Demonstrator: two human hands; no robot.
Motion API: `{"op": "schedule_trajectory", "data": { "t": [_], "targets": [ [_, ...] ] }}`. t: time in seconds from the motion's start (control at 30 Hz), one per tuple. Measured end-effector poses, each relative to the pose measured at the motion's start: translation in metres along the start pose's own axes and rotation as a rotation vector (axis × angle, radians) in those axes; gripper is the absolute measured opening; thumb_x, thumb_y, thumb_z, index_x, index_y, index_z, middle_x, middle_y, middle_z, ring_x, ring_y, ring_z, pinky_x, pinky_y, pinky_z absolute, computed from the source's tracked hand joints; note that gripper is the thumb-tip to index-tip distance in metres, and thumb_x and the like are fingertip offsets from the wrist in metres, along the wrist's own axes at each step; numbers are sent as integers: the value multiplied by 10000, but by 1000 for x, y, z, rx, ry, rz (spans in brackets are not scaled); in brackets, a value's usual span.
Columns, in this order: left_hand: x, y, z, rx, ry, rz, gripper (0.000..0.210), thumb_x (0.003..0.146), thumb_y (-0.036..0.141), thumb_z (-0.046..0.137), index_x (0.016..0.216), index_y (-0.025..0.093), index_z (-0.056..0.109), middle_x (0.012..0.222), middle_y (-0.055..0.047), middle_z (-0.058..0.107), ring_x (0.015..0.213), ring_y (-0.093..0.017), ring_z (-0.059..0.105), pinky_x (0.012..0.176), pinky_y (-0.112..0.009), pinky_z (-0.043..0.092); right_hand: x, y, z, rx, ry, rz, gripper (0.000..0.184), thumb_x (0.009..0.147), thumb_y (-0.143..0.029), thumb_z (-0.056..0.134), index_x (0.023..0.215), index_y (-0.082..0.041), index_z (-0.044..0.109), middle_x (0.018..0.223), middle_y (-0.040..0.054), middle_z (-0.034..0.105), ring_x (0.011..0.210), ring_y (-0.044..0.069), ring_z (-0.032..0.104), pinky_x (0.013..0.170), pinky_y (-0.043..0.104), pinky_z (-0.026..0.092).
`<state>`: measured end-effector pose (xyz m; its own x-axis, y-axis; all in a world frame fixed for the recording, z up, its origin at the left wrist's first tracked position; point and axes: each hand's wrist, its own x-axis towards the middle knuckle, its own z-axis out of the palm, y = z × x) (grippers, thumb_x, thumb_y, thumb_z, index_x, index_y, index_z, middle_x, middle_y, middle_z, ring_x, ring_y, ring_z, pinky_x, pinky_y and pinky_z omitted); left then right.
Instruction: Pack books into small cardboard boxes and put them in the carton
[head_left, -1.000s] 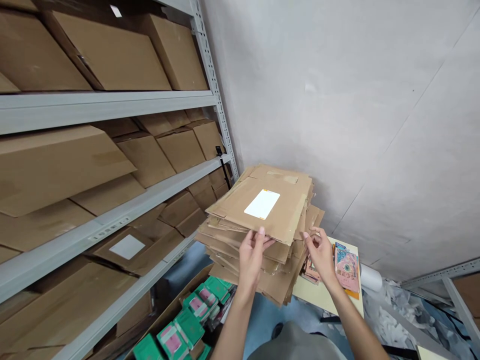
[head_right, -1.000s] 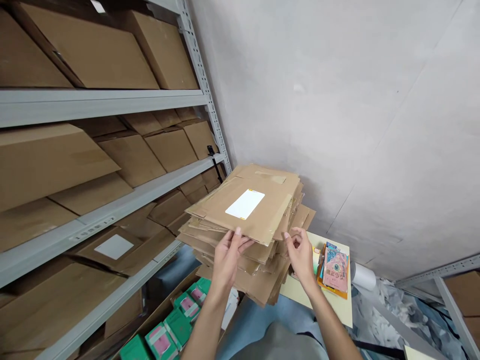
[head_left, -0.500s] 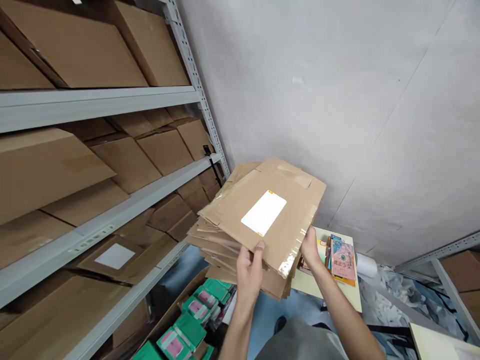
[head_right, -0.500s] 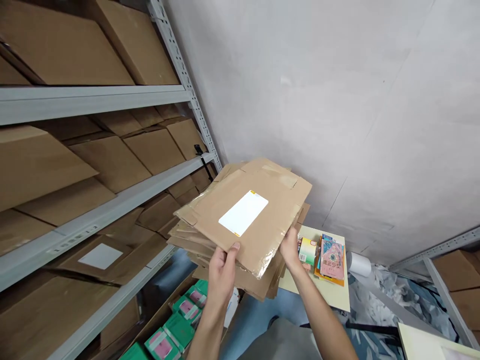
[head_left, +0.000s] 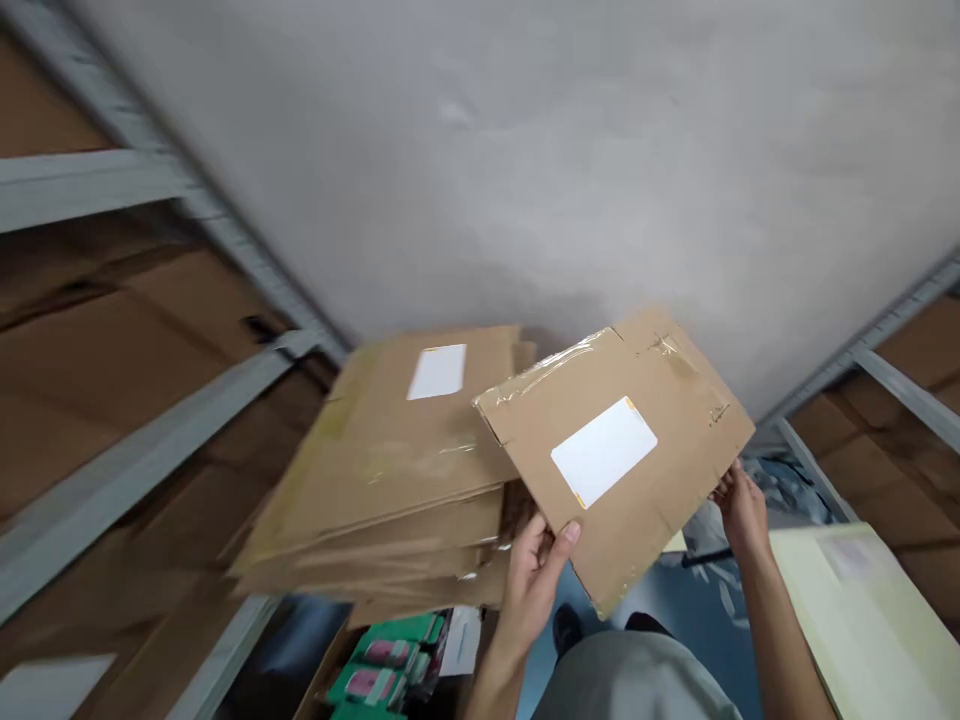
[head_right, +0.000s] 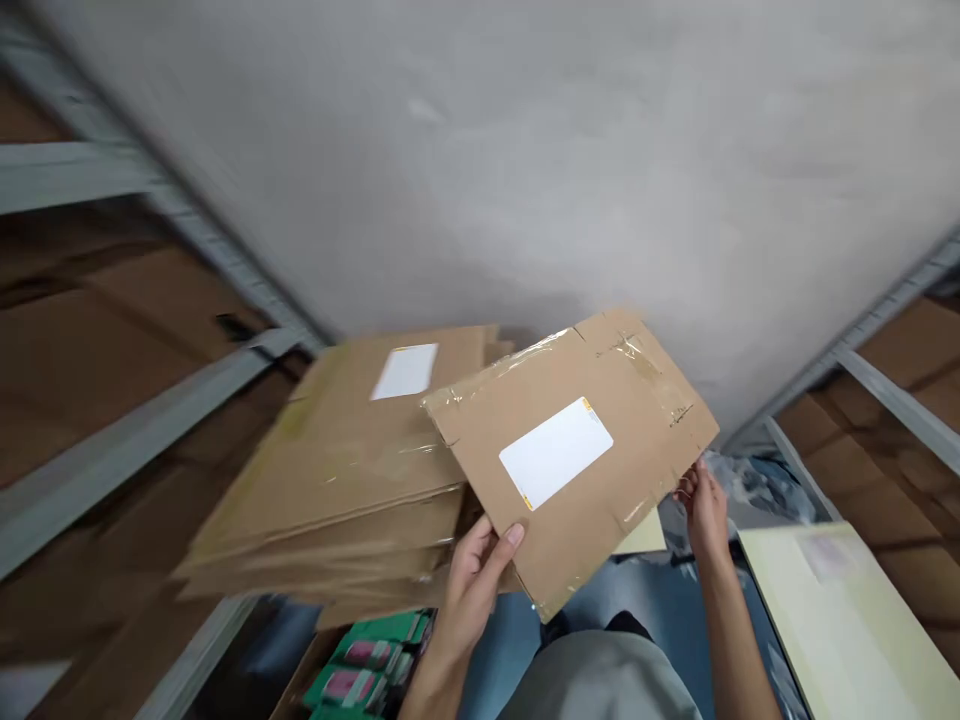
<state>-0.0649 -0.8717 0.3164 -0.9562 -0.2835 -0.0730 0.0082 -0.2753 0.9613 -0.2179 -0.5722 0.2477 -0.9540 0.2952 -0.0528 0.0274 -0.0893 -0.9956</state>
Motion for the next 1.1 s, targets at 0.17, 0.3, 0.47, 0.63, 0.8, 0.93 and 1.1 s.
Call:
{"op": "schedule_trajectory", "data": {
  "t": [0.17, 0.3, 0.47, 0.63, 0.8, 0.93, 1.1],
  "targets": [
    [46, -35, 62, 0, -210, -181, 597, 870, 645, 824, 1228, 169, 797, 1220, -142, 819, 1161, -324, 761, 1017, -405, 615, -17, -17, -122, 55, 497, 10, 681, 795, -794, 770, 1145, -210, 759, 1116, 87, 797, 956, 226, 760, 771, 330, 610],
    [67, -71, 136, 42, -395, -304, 653, 802, 695, 855, 1189, 172, 799, 1217, -131, 822, 1165, -318, 759, 1008, -393, 620, -55, -27, -212, -144, 724, -59, 642, 873, -765, 719, 1222, -229, 785, 1398, 123, 753, 1329, 318, 685, 1125, 489, 553],
    [56, -105, 239, 173, -716, -381, 675, 805, 734, 828, 1183, 176, 797, 1178, -127, 828, 1128, -319, 771, 957, -388, 641, -112, -22, -321, -292, 883, -33, 697, 843, -756, 780, 1293, -224, 778, 1458, 154, 729, 1414, 360, 632, 1206, 533, 502],
    [28, -164, 343, 412, -954, -253, 680, 831, 769, 772, 1178, 185, 796, 1168, -131, 828, 1120, -330, 776, 919, -398, 656, -154, 9, -427, -141, 943, 43, 779, 761, -734, 865, 1310, -192, 756, 1265, 166, 810, 1227, 352, 736, 1113, 530, 565],
    [10, -260, 445, 531, -959, -73, 737, 769, 699, 824, 1282, 175, 742, 1237, -157, 810, 1135, -314, 780, 1042, -465, 627, -175, 47, -516, 11, 963, 85, 663, 739, -673, 905, 1186, -203, 770, 1175, 146, 831, 1134, 329, 765, 1044, 494, 597],
    [-2, -323, 506, 683, -985, 8, 597, 800, 574, 789, 1241, 172, 759, 1235, -171, 808, 1134, -321, 776, 1004, -489, 641, -190, 74, -566, -4, 988, 135, 580, 738, -661, 904, 1077, -208, 773, 1081, 124, 834, 1037, 295, 768, 985, 460, 606],
    [-17, -366, 560, 761, -1060, 50, 484, 853, 495, 707, 1211, 171, 750, 1184, -167, 813, 1069, -300, 780, 883, -424, 659, -208, 109, -604, -90, 1063, 269, 567, 707, -675, 895, 977, -188, 791, 1002, 125, 819, 927, 281, 741, 885, 446, 616]
  ]
}}
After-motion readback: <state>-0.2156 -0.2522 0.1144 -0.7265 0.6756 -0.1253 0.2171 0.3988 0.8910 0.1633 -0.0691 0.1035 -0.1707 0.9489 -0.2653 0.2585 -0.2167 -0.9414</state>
